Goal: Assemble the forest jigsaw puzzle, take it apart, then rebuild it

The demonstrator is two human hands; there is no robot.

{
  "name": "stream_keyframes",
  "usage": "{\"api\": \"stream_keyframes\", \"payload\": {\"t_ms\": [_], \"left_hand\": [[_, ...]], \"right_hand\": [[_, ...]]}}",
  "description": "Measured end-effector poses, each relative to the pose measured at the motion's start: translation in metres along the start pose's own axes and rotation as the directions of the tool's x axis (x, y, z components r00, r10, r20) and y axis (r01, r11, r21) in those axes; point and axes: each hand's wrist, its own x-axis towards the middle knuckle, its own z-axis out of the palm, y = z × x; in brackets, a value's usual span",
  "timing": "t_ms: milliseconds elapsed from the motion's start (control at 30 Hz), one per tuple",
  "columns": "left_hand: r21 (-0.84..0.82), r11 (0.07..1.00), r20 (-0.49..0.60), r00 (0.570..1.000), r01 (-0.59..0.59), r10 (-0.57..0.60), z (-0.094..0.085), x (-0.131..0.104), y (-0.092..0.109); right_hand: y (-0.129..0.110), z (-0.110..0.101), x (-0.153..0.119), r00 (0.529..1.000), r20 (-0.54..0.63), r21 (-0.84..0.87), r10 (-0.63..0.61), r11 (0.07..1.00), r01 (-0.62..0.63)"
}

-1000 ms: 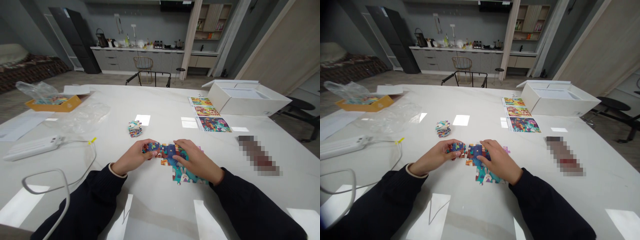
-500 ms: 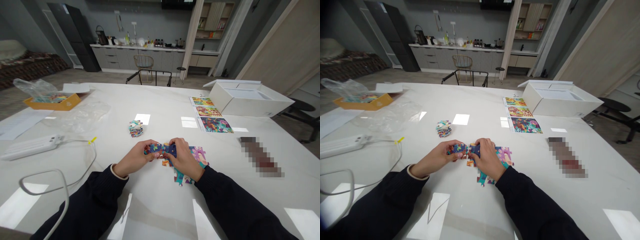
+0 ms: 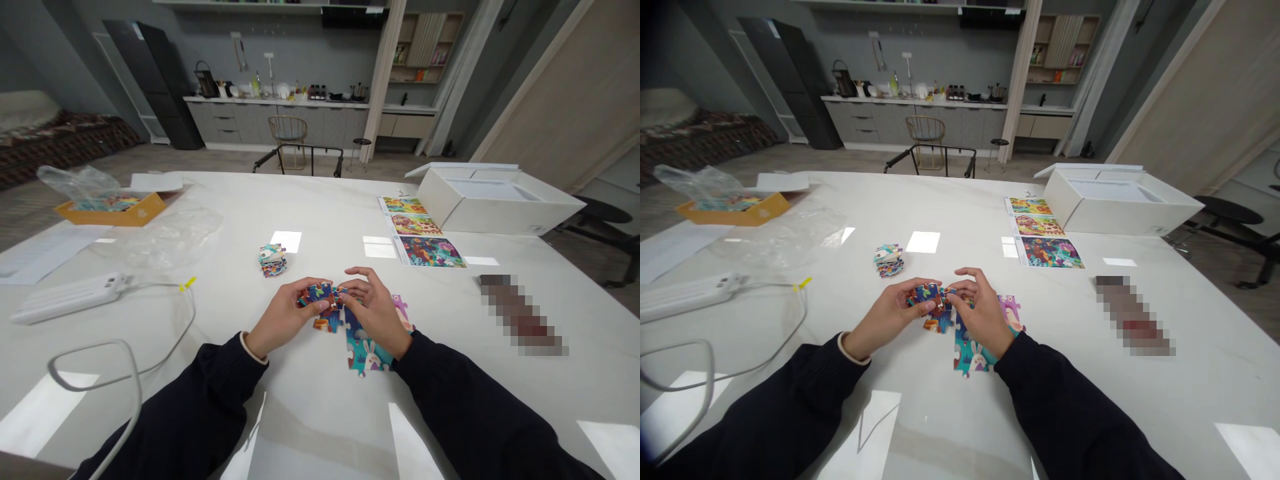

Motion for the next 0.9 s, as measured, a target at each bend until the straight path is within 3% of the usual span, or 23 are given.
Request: {"api": "stream_keyframes", "payload": {"t_ms": [133, 233, 300, 400, 500, 667, 800, 900], "left_hand": [[0.055, 0.998, -0.103, 0.995, 0.015, -0.009, -0.005, 0.001, 0.001], [0.068, 0.998, -0.151, 0.988, -0.015, 0.025, -0.008, 0.002, 0.002], [0.054, 0.998, -0.165, 0.985, -0.031, 0.040, -0.010, 0.002, 0.002], [0.046, 0.998, -0.176, 0.984, -0.034, 0.041, -0.012, 0.003, 0.002], [0.032, 0.999, -0.161, 0.986, -0.027, 0.032, -0.012, 0.003, 0.002], [0.020, 1.000, -0.078, 0.997, -0.010, 0.011, -0.013, -0.001, 0.008], [0.089, 0.996, 0.058, 0.998, 0.031, -0.036, -0.016, -0.006, 0.014], [0.097, 0.994, 0.123, 0.991, 0.046, -0.058, -0.013, -0.009, 0.013]], "right_hand": [[-0.006, -0.005, -0.002, 0.992, 0.053, -0.316, -0.115, 0.940, 0.126], [-0.011, -0.009, -0.004, 0.946, 0.251, -0.578, -0.205, 0.752, 0.316], [-0.012, -0.009, -0.005, 0.911, 0.357, -0.660, -0.206, 0.634, 0.402], [-0.014, -0.006, -0.008, 0.898, 0.411, -0.711, -0.159, 0.560, 0.425], [-0.017, -0.003, -0.011, 0.913, 0.395, -0.730, -0.099, 0.570, 0.378], [-0.018, 0.000, -0.016, 0.938, 0.344, -0.691, -0.044, 0.664, 0.284], [-0.022, -0.003, -0.014, 0.961, 0.261, -0.651, -0.096, 0.717, 0.248], [-0.027, -0.007, -0.011, 0.956, 0.231, -0.638, -0.179, 0.714, 0.288]]}}
